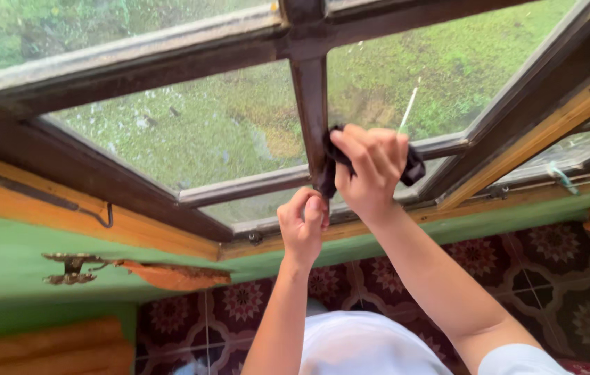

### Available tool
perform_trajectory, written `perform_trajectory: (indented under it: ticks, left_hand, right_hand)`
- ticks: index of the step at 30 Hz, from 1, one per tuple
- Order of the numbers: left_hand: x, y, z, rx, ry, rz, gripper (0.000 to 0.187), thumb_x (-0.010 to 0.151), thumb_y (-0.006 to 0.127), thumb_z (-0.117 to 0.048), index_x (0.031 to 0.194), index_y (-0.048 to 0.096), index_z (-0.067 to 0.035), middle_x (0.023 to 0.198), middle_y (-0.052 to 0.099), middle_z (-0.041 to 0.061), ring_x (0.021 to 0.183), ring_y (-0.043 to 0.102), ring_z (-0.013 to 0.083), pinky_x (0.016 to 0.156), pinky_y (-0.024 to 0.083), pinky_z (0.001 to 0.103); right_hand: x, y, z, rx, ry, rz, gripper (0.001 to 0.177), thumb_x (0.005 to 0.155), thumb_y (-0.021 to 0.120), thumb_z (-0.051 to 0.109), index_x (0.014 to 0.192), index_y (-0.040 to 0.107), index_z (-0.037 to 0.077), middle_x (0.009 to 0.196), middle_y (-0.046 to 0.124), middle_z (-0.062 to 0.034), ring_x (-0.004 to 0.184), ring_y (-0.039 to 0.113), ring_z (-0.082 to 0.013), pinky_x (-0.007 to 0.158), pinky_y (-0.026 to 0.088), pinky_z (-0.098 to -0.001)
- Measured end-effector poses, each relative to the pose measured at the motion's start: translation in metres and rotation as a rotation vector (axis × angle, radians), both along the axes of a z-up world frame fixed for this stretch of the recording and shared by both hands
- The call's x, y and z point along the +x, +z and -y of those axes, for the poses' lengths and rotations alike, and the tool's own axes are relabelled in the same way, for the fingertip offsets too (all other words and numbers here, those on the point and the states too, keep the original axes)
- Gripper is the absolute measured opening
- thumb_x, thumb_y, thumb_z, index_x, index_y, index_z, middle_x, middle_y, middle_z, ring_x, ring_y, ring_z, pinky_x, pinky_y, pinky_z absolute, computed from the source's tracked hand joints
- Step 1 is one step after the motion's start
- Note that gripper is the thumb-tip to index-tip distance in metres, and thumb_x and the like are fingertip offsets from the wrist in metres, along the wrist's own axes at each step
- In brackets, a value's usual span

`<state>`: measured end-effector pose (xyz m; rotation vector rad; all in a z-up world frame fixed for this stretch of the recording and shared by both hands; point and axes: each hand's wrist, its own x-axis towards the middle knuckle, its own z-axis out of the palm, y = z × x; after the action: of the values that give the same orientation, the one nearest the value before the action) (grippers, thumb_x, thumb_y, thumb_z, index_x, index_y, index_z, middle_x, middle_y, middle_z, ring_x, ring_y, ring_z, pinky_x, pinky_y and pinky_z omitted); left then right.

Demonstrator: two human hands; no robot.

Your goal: The person cleans a window by wiping its glass panes with a cloth while holding a small bottle.

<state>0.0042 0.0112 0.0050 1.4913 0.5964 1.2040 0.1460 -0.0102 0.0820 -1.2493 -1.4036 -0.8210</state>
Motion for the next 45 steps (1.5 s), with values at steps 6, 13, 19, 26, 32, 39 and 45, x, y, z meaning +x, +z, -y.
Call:
perform_trajectory:
  ticks: [6,13,19,26,32,39,45]
  left_hand:
    - [-0.006,-0.002,0.000,0.029,-0.007,-0.034,0.040,0.103,0.054,-0.035,0.081,0.060,-0.002,0.061,0.056,0.001,0.053,0.053,0.0064,0.049,0.039,0.023]
    - [-0.019,-0.011,-0.005,-0.028,0.052,-0.009,0.040,0.102,0.055,-0.035,0.081,0.061,-0.001,0.062,0.059,0.001,0.054,0.054,0.0077,0.049,0.041,0.024]
    - [-0.009,-0.009,-0.006,-0.025,-0.004,0.014,0.040,0.103,0.054,-0.034,0.083,0.061,0.000,0.065,0.059,0.003,0.055,0.055,0.0084,0.050,0.042,0.024]
    - [0.008,-0.006,0.000,-0.014,-0.088,0.044,0.040,0.104,0.054,-0.033,0.082,0.060,0.000,0.063,0.058,0.003,0.054,0.055,0.0088,0.050,0.042,0.024]
    - [0.042,0.003,0.001,-0.045,-0.196,0.072,0.041,0.104,0.055,-0.035,0.083,0.060,0.000,0.063,0.058,0.002,0.054,0.054,0.0082,0.050,0.041,0.024]
    - [0.080,0.013,0.006,-0.049,-0.350,0.092,0.041,0.104,0.055,-0.036,0.084,0.060,0.000,0.066,0.058,0.001,0.055,0.053,0.0072,0.050,0.041,0.024]
    - [0.098,0.017,0.002,-0.018,-0.439,0.079,0.042,0.103,0.055,-0.036,0.083,0.059,0.000,0.066,0.058,0.001,0.055,0.053,0.0075,0.050,0.042,0.024]
  right_hand:
    - [0.015,0.038,-0.013,0.134,-0.055,-0.011,0.027,0.098,0.071,0.005,0.122,0.066,0.014,0.117,0.068,-0.0063,0.103,0.058,-0.0263,0.093,0.041,-0.0431]
    - [0.011,-0.025,0.008,-0.109,-0.120,0.047,0.023,0.098,0.068,0.014,0.121,0.067,0.015,0.115,0.060,-0.0057,0.107,0.056,-0.0279,0.094,0.039,-0.0453]
    - [0.065,0.019,-0.006,0.202,-0.198,0.039,0.017,0.099,0.066,0.010,0.116,0.069,0.008,0.117,0.063,-0.0082,0.111,0.056,-0.0278,0.097,0.044,-0.0472]
    - [0.112,0.009,0.017,0.198,-0.406,-0.124,0.026,0.109,0.065,0.014,0.130,0.066,-0.001,0.129,0.061,-0.0131,0.115,0.051,-0.0284,0.100,0.043,-0.0435]
    - [0.085,-0.050,0.038,0.000,-0.462,-0.147,0.024,0.101,0.067,0.011,0.123,0.065,0.001,0.124,0.063,-0.0139,0.111,0.054,-0.0312,0.098,0.044,-0.0445]
    - [0.126,0.030,0.033,0.193,-0.485,-0.008,0.025,0.098,0.079,0.010,0.121,0.071,0.003,0.122,0.068,-0.0103,0.108,0.057,-0.0294,0.094,0.046,-0.0438]
    - [0.112,0.008,0.040,0.120,-0.583,-0.156,0.029,0.101,0.078,0.008,0.127,0.067,0.000,0.125,0.055,-0.0180,0.117,0.055,-0.0353,0.105,0.045,-0.0468]
